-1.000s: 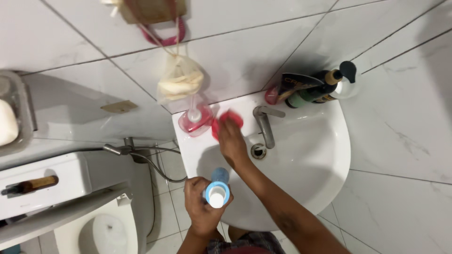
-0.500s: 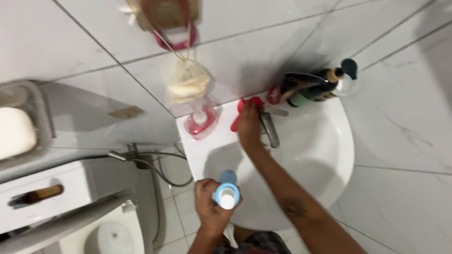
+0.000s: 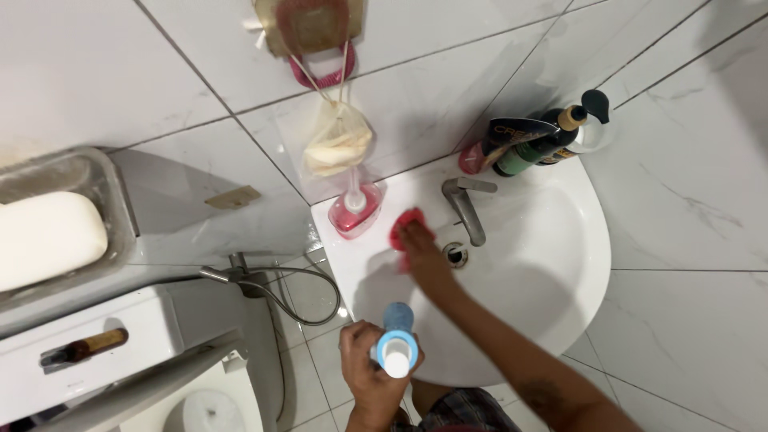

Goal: The person cleans a bathroom by first placing a trash bag into a bin and closing the lid. They then wipe the sink and faucet with a cloth, apply cleaning liquid to the toilet bowl, and scrub the bowl with a toilet brush.

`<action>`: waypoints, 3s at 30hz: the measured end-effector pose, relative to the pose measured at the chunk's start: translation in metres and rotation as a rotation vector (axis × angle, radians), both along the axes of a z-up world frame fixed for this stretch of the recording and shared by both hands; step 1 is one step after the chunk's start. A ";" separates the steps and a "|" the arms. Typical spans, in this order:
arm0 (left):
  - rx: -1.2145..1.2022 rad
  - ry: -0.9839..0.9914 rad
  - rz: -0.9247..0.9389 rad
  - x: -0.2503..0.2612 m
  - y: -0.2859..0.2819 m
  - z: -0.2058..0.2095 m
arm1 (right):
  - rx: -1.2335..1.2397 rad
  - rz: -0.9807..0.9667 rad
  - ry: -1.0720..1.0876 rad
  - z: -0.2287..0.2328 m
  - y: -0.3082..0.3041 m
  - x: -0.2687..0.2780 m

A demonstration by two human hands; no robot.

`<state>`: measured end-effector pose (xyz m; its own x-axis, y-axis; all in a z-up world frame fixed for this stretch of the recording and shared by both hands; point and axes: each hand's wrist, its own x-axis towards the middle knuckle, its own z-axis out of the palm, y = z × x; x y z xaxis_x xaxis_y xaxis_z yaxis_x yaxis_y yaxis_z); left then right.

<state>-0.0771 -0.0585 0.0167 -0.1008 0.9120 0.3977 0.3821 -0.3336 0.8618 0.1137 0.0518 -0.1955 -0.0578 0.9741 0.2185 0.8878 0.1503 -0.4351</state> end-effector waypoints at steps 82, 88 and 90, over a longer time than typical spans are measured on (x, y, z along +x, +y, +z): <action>0.362 0.596 -0.318 0.213 0.191 0.053 | -0.428 -0.164 2.462 0.067 -0.028 0.142; 0.181 0.778 -0.303 0.243 0.239 0.055 | 0.053 -0.516 1.256 0.104 -0.021 0.164; 0.320 0.806 -0.228 0.246 0.235 0.053 | 0.169 -0.172 0.789 0.107 -0.006 0.161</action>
